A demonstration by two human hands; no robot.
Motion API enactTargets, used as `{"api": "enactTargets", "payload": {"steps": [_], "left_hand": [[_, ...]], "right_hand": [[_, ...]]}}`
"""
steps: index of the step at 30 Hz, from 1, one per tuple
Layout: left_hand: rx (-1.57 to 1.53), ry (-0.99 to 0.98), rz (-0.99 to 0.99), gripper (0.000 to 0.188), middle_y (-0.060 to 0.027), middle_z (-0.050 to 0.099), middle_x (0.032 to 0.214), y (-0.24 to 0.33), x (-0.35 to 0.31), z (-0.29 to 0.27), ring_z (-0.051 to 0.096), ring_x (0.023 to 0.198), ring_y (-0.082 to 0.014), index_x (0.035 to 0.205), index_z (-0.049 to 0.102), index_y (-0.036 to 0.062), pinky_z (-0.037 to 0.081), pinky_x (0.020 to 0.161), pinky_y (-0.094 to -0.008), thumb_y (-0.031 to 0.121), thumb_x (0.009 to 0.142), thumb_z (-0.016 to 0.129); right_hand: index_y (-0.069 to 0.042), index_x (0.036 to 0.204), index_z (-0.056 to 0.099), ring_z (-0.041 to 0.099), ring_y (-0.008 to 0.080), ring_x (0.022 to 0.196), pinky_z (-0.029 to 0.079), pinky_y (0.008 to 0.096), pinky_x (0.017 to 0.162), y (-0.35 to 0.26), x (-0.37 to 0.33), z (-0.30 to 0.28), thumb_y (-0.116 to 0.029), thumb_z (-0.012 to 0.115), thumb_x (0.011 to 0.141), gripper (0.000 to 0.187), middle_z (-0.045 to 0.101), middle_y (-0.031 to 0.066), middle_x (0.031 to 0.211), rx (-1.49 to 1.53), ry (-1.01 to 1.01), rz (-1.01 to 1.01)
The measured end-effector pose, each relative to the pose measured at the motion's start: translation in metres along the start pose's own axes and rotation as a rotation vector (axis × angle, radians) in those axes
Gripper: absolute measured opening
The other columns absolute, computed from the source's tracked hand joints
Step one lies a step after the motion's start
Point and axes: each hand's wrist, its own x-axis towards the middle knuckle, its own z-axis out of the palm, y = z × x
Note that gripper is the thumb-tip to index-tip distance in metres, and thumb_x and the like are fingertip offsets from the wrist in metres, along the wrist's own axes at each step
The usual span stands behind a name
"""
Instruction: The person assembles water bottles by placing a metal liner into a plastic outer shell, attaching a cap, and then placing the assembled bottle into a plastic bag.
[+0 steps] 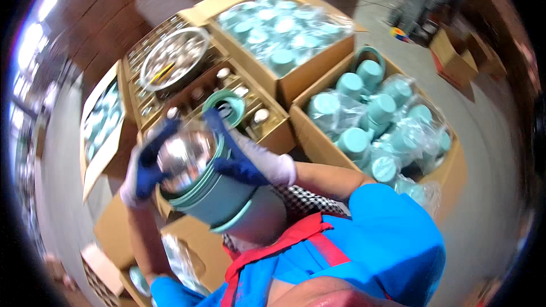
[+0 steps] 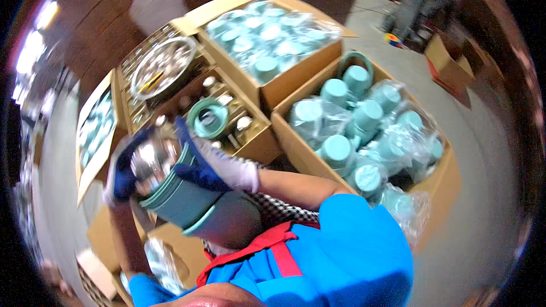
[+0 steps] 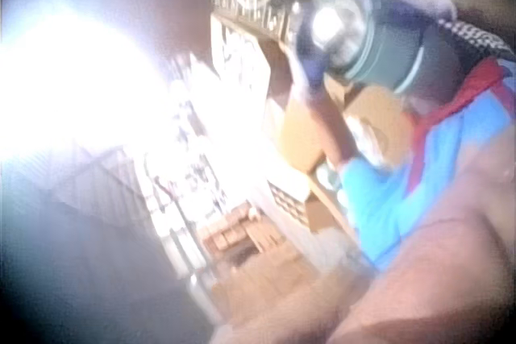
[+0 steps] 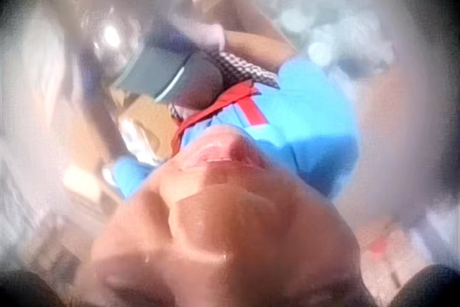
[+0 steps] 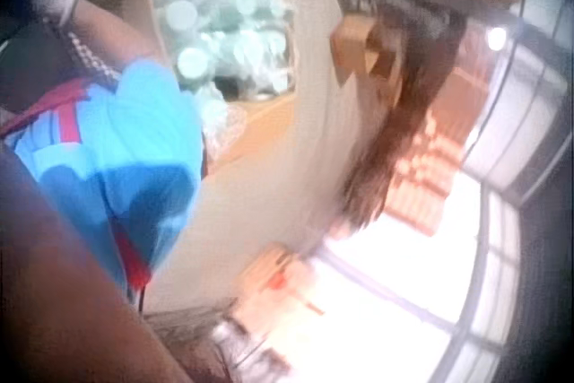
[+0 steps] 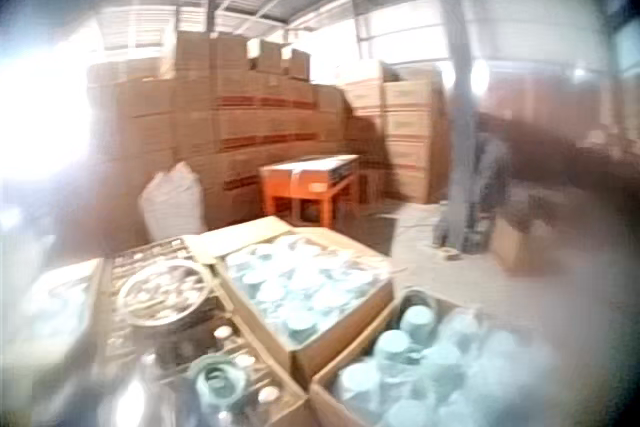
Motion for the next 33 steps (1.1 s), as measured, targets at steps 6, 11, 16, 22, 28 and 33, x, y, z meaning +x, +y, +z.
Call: {"api": "enactTargets", "payload": {"steps": [6, 11, 16, 22, 28, 33], "left_hand": [[0.623, -0.209, 0.046, 0.059, -0.0215, 0.062, 0.125, 0.044, 0.040, 0.033, 0.062, 0.114, -0.0330, 0.128, 0.061, -0.0015, 0.046, 0.099, -0.0379, 0.020, 0.075, 0.074], [0.483, -0.296, 0.234, 0.054, -0.0252, 0.064, 0.125, 0.031, 0.044, 0.029, 0.065, 0.113, -0.0355, 0.125, 0.064, -0.0017, 0.049, 0.099, -0.0397, 0.012, 0.074, 0.075], [0.273, -0.253, 0.023, 0.053, -0.0219, 0.064, 0.126, 0.011, 0.047, 0.021, 0.063, 0.118, -0.0363, 0.121, 0.067, -0.0005, 0.046, 0.102, -0.0395, 0.013, 0.070, 0.075], [0.131, -0.224, 0.023, 0.047, -0.0230, 0.066, 0.120, 0.013, 0.047, 0.030, 0.065, 0.113, -0.0327, 0.118, 0.065, -0.0065, 0.048, 0.100, -0.0386, 0.010, 0.074, 0.070], [0.391, 0.184, 0.505, 0.053, -0.0216, 0.051, 0.145, 0.006, 0.051, 0.011, 0.045, 0.138, -0.0330, 0.140, 0.050, -0.0046, 0.029, 0.117, -0.0444, 0.022, 0.094, 0.059], [0.267, 0.476, 0.503, 0.050, -0.0172, 0.042, 0.153, -0.008, 0.077, 0.001, 0.038, 0.143, -0.0295, 0.146, 0.044, 0.0022, 0.025, 0.119, -0.0430, 0.026, 0.103, 0.048]], "right_hand": [[-0.005, 0.159, 0.011, 0.018, 0.0218, 0.151, 0.017, 0.0346, 0.123, 0.074, 0.029, -0.014, -0.028, 0.045, 0.106, 0.067, 0.015, 0.0092, 0.166, 0.987, -0.110, 0.148], [-0.008, 0.150, 0.036, 0.043, 0.0345, 0.139, 0.031, 0.0468, 0.115, 0.213, 0.066, -0.008, -0.038, 0.058, 0.096, 0.066, 0.035, 0.0202, 0.155, -0.479, -0.019, 0.471], [-0.019, 0.154, 0.035, 0.022, 0.0473, 0.146, 0.021, 0.0670, 0.113, 0.269, 0.041, 0.012, -0.047, 0.061, 0.091, 0.074, 0.037, 0.0185, 0.153, -0.854, -0.602, 0.415], [-0.026, 0.152, 0.038, 0.027, 0.0465, 0.145, 0.018, 0.0640, 0.116, 0.267, 0.055, 0.010, -0.038, 0.070, 0.084, 0.076, 0.024, 0.0207, 0.160, -0.812, -0.463, 0.522], [-0.021, 0.139, 0.053, 0.059, 0.0436, 0.114, 0.043, 0.0485, 0.104, 0.236, 0.106, -0.012, -0.047, 0.071, 0.081, 0.066, 0.063, 0.0244, 0.118, -0.384, -0.143, 0.397], [-0.006, 0.125, 0.059, 0.063, 0.0161, 0.099, 0.054, 0.0326, 0.084, 0.030, 0.171, -0.007, -0.026, 0.054, 0.101, 0.032, 0.066, 0.0079, 0.111, 0.970, -0.156, 0.152]]}}
